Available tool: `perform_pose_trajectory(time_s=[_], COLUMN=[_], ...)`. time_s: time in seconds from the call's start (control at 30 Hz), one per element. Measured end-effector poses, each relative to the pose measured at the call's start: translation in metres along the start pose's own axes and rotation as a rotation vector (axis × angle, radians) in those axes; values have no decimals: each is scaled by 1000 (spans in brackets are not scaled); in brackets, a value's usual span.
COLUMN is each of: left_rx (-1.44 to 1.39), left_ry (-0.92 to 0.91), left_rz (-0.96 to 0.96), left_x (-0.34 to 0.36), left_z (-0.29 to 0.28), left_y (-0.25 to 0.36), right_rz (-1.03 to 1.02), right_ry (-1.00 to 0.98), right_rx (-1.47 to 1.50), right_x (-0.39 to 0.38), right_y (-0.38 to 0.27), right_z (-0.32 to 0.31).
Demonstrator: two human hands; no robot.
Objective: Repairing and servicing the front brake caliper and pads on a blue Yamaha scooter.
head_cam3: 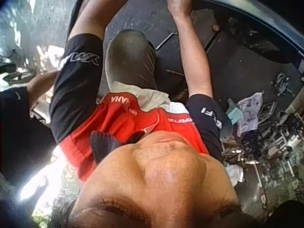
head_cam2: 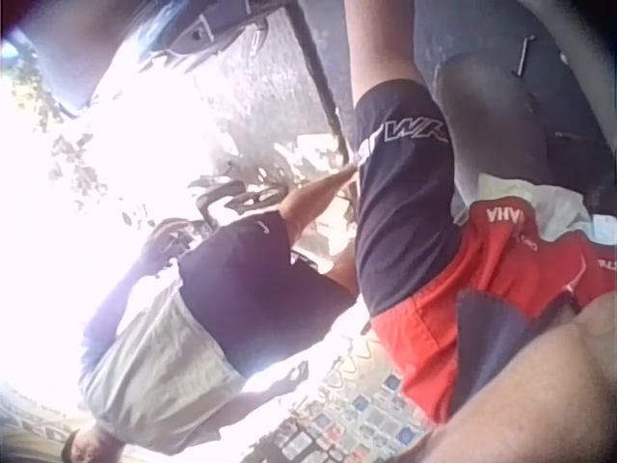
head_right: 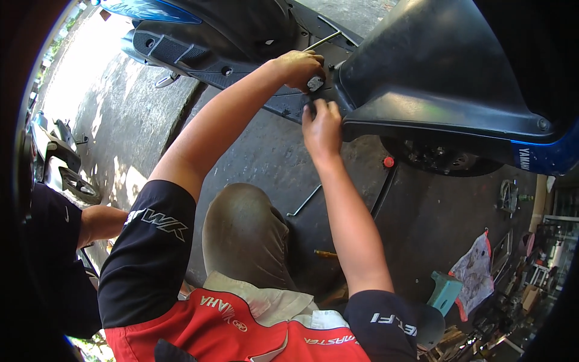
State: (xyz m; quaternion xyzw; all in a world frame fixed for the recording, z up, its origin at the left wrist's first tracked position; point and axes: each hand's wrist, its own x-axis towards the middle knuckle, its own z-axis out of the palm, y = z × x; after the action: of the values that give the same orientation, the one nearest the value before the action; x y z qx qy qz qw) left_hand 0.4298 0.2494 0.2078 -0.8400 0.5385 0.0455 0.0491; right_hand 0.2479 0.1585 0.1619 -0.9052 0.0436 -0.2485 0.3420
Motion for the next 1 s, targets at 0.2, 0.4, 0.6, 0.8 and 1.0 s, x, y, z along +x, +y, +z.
perform_pose_trajectory(time_s=[0.2, 0.4, 0.6, 0.8, 1.0], left_rx=[46, -63, -317, -665, -950], left_ry=[-17, 8, 185, 153, 97], left_rz=[54, 33, 76, -54, -131], left_x=[5, 0, -29, -79, -106], left_z=[-3, -26, -67, -147, -188], left_y=[0, 5, 22, 81, 125], right_rz=[-83, 148, 549, 459, 390], right_ry=[-243, -418, -443, -385, -340], right_rx=[236, 201, 609, 886, 1057], right_x=[-54, -71, -99, -92, -84], right_y=[-42, -32, -5, -6, 26], right_z=[-92, -241, -325, -368, -388])
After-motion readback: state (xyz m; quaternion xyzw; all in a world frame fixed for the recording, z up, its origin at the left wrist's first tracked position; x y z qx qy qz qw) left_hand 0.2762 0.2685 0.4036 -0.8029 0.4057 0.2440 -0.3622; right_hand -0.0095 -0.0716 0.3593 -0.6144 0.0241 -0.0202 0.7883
